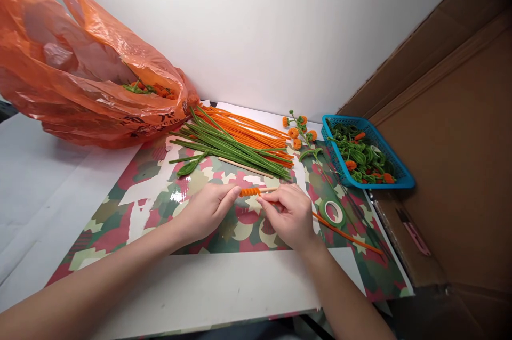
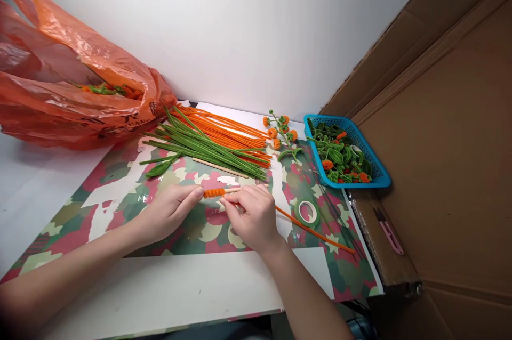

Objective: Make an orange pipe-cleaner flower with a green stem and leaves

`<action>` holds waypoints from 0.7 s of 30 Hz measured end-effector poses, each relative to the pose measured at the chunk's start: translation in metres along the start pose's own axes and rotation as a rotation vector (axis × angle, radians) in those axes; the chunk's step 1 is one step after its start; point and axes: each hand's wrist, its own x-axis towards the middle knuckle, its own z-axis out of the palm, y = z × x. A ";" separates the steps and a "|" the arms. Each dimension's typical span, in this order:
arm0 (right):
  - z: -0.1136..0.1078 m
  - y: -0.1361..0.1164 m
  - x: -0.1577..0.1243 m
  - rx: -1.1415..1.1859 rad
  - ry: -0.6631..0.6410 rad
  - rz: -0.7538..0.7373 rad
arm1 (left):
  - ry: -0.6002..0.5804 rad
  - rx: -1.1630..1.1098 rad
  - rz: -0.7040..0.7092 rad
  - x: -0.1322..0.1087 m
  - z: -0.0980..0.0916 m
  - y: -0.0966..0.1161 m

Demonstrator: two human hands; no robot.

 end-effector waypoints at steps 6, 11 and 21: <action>0.000 -0.005 -0.001 0.067 0.039 0.072 | -0.029 -0.349 -0.087 -0.004 0.004 0.002; -0.003 -0.004 -0.001 0.428 -0.059 0.435 | -0.206 -0.629 -0.063 -0.005 0.005 -0.005; -0.023 0.011 0.012 0.825 -0.587 0.776 | -0.644 -0.660 -0.003 -0.003 -0.012 -0.005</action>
